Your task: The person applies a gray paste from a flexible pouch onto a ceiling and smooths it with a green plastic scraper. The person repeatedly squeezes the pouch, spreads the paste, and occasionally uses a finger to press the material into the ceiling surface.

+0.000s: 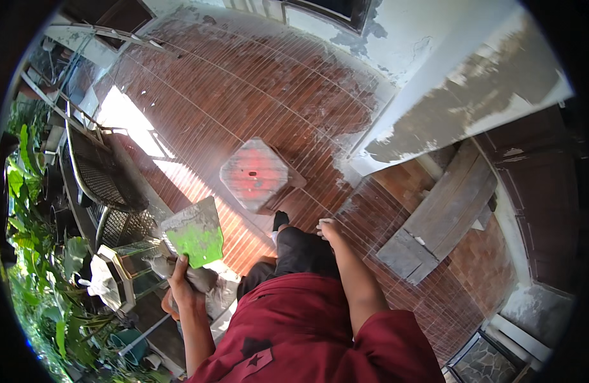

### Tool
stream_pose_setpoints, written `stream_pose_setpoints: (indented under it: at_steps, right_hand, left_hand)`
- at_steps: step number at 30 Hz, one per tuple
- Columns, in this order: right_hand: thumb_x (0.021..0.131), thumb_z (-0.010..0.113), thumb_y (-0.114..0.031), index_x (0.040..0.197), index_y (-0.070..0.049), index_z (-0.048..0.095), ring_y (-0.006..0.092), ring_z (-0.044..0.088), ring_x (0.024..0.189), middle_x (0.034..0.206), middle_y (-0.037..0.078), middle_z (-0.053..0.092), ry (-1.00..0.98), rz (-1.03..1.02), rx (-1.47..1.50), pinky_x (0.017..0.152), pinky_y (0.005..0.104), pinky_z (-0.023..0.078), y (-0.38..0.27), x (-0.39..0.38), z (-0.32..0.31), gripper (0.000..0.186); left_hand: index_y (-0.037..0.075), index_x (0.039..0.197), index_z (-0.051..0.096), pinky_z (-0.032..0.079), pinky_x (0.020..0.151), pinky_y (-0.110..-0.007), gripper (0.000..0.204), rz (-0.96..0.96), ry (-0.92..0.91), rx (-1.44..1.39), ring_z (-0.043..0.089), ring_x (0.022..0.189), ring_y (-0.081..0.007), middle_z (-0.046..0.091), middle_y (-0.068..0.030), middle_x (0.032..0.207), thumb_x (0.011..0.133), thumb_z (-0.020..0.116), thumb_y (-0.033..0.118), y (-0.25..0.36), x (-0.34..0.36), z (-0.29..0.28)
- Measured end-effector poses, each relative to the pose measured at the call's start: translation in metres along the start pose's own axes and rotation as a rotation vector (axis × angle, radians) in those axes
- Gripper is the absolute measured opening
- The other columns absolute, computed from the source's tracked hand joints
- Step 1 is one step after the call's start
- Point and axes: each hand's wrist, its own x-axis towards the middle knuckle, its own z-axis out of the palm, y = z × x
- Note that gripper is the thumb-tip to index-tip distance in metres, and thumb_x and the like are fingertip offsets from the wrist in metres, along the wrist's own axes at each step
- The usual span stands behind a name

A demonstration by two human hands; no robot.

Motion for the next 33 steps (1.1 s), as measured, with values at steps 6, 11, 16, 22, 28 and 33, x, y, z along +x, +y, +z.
stream_pose_setpoints:
  at_steps: [6,11,16,22,28,33]
  right_hand:
    - [0.089,0.058,-0.024,0.126,-0.007,0.058,0.0167,0.067,0.076,0.102,0.01,0.07,-0.11,-0.15,-0.173,0.057,0.0333,0.052,-0.074,0.094,0.127,0.041]
    - [0.072,0.072,-0.044,0.122,0.011,0.055,0.0403,0.055,0.119,0.122,0.033,0.058,0.047,0.043,-0.232,0.101,0.0405,0.044,-0.081,0.156,0.196,0.076]
    - [0.069,0.084,-0.036,0.117,0.004,0.061,0.0278,0.063,0.105,0.115,0.017,0.065,0.263,-0.14,0.321,0.09,0.036,0.049,-0.073,0.187,0.245,0.067]
    - [0.071,0.085,-0.021,0.119,0.001,0.057,0.0188,0.062,0.094,0.109,0.01,0.065,0.271,-0.206,0.813,0.081,0.0324,0.05,-0.099,0.166,0.256,0.059]
    - [0.067,0.088,-0.022,0.118,0.002,0.057,0.0169,0.06,0.082,0.101,0.008,0.066,0.673,-0.463,0.782,0.072,0.0329,0.048,-0.104,0.112,0.263,0.064]
    - [0.053,0.093,-0.033,0.116,0.009,0.049,0.029,0.062,0.093,0.101,0.019,0.062,0.985,-0.197,0.592,0.075,0.0402,0.051,-0.039,0.022,0.211,0.088]
  left_hand:
    - [0.004,0.131,0.047,0.051,0.091,-0.042,0.054,-0.029,-0.119,0.078,0.062,0.103,-0.0257,0.06,-0.0119,0.118,0.081,0.066,0.011,0.034,0.088,0.011]
    - [0.008,0.124,0.047,0.049,0.094,-0.044,0.057,-0.253,-0.135,0.003,0.058,0.107,-0.0277,0.056,-0.0109,0.118,0.072,0.071,0.009,0.042,0.162,0.004]
    - [0.011,0.125,0.05,0.046,0.097,-0.045,0.062,-0.412,-0.255,0.117,0.056,0.112,-0.0289,0.057,-0.0105,0.12,0.066,0.071,0.004,0.033,0.242,-0.002]
    - [0.006,0.119,0.047,0.048,0.095,-0.044,0.056,-0.396,-0.468,0.345,0.055,0.111,-0.0296,0.055,-0.013,0.119,0.067,0.07,0.008,0.047,0.303,0.021]
    - [0.013,0.087,0.038,0.048,0.073,-0.033,0.038,-0.457,-0.662,0.449,0.057,0.081,-0.0184,0.056,-0.0057,0.083,0.069,0.065,-0.008,0.075,0.3,0.055]
    - [0.015,0.096,0.052,0.053,0.08,-0.036,0.035,-0.458,-1.032,0.465,0.062,0.092,-0.0206,0.06,-0.0038,0.094,0.071,0.068,-0.003,0.065,0.255,0.105]
